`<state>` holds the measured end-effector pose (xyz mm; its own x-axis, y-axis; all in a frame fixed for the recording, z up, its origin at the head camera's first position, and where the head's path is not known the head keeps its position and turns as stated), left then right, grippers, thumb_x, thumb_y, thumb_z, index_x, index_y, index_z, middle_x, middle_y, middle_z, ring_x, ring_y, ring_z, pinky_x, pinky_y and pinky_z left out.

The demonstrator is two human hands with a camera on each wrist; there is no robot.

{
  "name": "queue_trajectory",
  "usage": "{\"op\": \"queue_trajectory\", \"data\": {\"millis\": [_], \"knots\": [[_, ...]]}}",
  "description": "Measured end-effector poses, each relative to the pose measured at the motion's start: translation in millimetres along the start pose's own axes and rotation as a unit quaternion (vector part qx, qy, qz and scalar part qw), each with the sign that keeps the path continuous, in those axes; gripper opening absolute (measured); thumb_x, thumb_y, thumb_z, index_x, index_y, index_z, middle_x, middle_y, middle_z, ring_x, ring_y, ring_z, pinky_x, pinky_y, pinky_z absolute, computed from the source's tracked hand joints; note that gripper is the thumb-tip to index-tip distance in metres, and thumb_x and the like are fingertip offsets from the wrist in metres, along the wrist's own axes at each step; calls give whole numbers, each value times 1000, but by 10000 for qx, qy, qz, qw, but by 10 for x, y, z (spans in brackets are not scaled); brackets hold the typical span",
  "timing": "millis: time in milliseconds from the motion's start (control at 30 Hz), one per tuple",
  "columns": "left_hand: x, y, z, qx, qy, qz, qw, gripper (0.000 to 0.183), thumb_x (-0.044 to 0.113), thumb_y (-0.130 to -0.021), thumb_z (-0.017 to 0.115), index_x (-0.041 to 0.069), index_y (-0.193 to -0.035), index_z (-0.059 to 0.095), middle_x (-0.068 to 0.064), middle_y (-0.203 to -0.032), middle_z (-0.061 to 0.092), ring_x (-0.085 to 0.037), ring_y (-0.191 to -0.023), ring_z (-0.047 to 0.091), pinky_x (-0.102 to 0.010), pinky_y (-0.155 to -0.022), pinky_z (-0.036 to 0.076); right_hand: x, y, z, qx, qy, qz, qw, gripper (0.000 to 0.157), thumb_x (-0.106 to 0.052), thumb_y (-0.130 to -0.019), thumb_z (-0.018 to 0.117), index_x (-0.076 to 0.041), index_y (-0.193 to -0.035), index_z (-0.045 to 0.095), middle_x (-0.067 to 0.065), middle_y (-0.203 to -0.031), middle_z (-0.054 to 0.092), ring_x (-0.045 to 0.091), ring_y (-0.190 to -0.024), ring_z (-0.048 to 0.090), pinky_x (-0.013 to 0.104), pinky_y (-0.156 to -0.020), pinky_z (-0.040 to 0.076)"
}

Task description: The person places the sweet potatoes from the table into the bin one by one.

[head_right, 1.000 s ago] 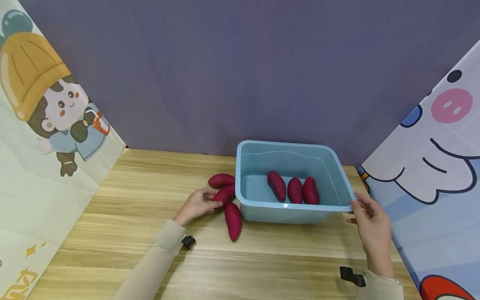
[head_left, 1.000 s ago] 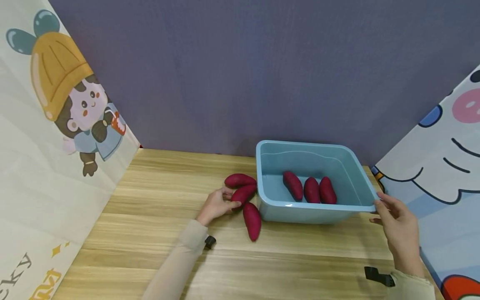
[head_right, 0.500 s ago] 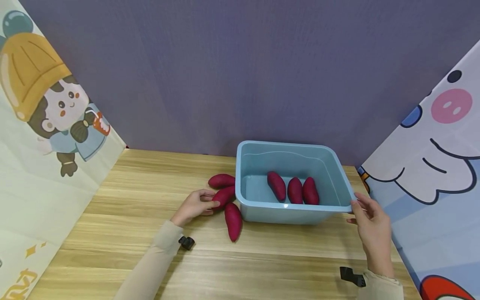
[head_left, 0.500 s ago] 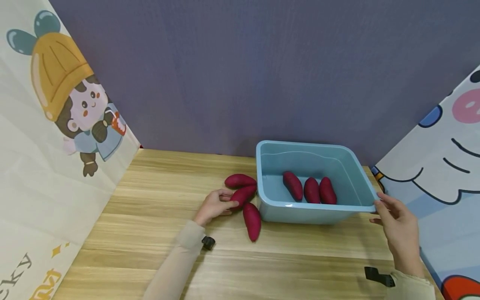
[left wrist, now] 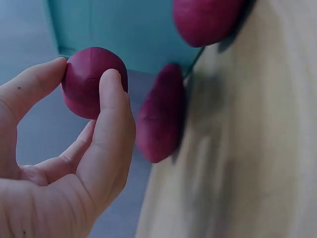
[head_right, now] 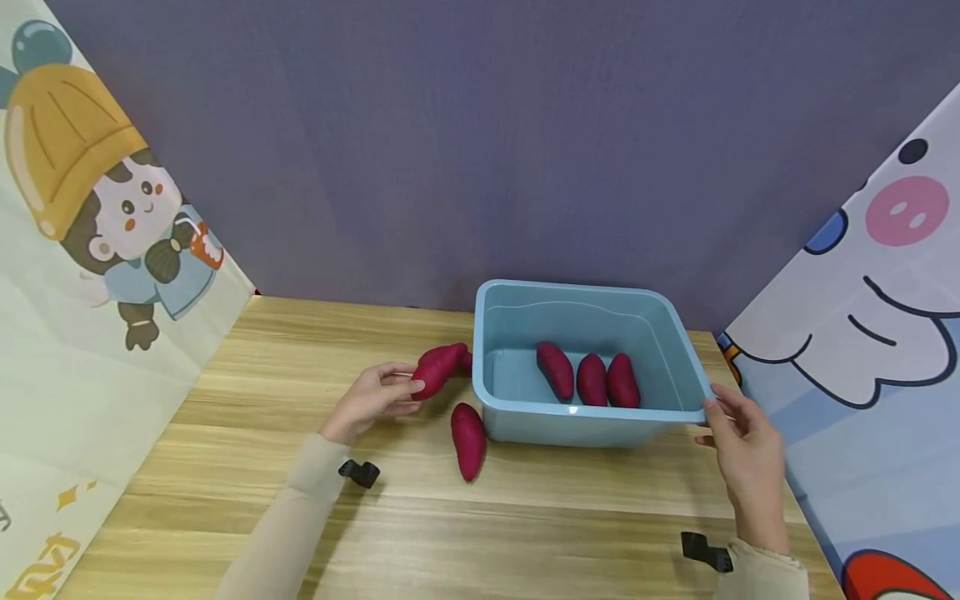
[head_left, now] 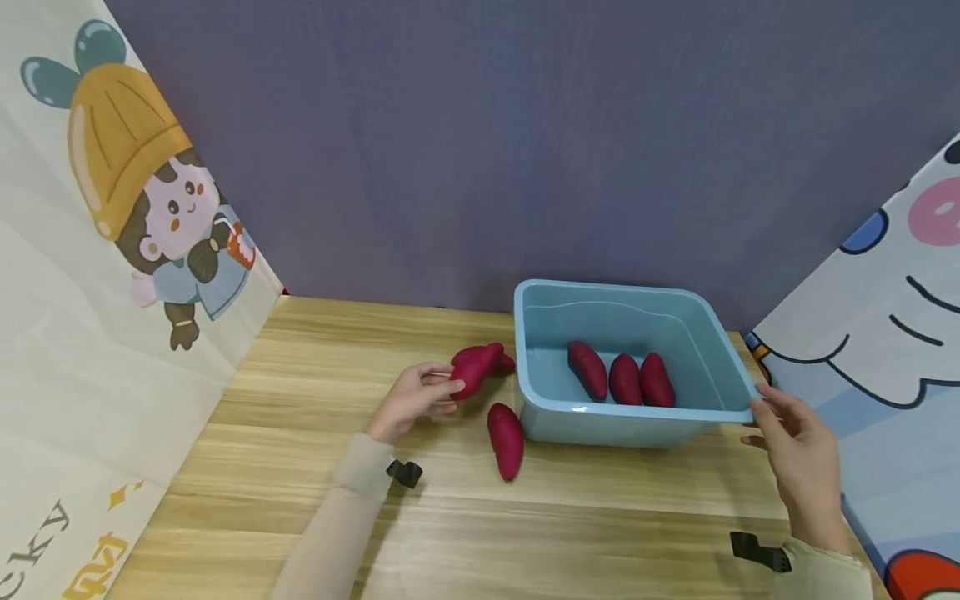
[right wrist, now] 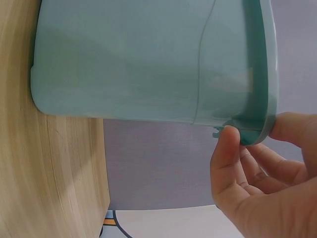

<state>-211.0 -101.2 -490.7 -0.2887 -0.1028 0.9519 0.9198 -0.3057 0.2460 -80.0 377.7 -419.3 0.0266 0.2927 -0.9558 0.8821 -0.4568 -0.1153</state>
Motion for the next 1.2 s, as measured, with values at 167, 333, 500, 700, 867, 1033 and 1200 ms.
{"op": "queue_trajectory", "data": {"millis": [167, 333, 500, 700, 867, 1033, 1200], "knots": [[222, 1, 11, -38, 116, 115, 9999, 48, 2, -89, 73, -7, -133, 53, -21, -112, 63, -44, -102, 66, -58, -95, 50, 7, 3, -4, -22, 64, -88, 9999, 45, -19, -101, 60, -4, -143, 53, -11, -108, 61, 4, -84, 61, 17, -58, 57], [486, -41, 47, -149, 270, 298, 9991, 47, 1, -91, 71, -6, -134, 52, -20, -113, 61, -35, -96, 68, -60, -100, 46, -2, 5, -16, -95, -82, -150, 9998, 44, -18, -101, 60, -5, -143, 54, -10, -110, 59, 3, -85, 60, 16, -59, 56], [796, -123, 133, -295, 223, 575, 9977, 46, 0, -92, 69, -7, -134, 51, -18, -111, 60, -23, -87, 69, -49, -90, 57, -2, 6, -19, -73, -53, -162, 9998, 43, -18, -101, 61, -5, -142, 54, -11, -109, 60, 3, -85, 60, 17, -58, 56], [1097, -225, 333, -544, 197, 835, 9948, 45, 5, -90, 74, -4, -130, 56, -21, -115, 61, -30, -91, 70, -51, -90, 56, 8, 4, -19, -74, -105, -175, 9998, 44, -16, -101, 61, -3, -142, 53, -10, -109, 60, 3, -85, 60, 17, -58, 57], [1269, -324, 547, -725, 10, 874, 9935, 45, 9, -88, 78, -1, -128, 59, -22, -115, 64, -34, -91, 70, -46, -86, 59, 9, 3, -13, -69, 60, -177, 9998, 45, -18, -101, 60, -3, -143, 53, -11, -111, 59, 2, -86, 60, 17, -59, 57], [1404, -430, 795, -964, -273, 888, 9910, 47, 15, -88, 80, 1, -128, 59, -19, -115, 66, -39, -98, 68, -48, -87, 58, 11, 8, -13, -74, 132, -201, 9997, 44, -18, -102, 60, -6, -143, 54, -12, -111, 59, 2, -86, 60, 17, -59, 57], [1515, -534, 1072, -1155, -399, 808, 9892, 49, 19, -86, 82, 3, -127, 60, -16, -114, 66, -32, -94, 70, -47, -85, 59, 15, 17, -10, -65, 36, -207, 9998, 43, -17, -101, 60, -6, -142, 55, -11, -110, 59, 2, -85, 60, 17, -59, 57]]}}
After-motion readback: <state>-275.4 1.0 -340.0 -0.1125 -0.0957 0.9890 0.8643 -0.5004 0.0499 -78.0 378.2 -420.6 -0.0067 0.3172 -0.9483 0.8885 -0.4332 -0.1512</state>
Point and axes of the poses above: each hand's wrist, its own y-axis away from the middle knuckle, its own z-axis out of the palm, x = y × z, the point moved 1 cm from there along -y, towards the middle knuckle
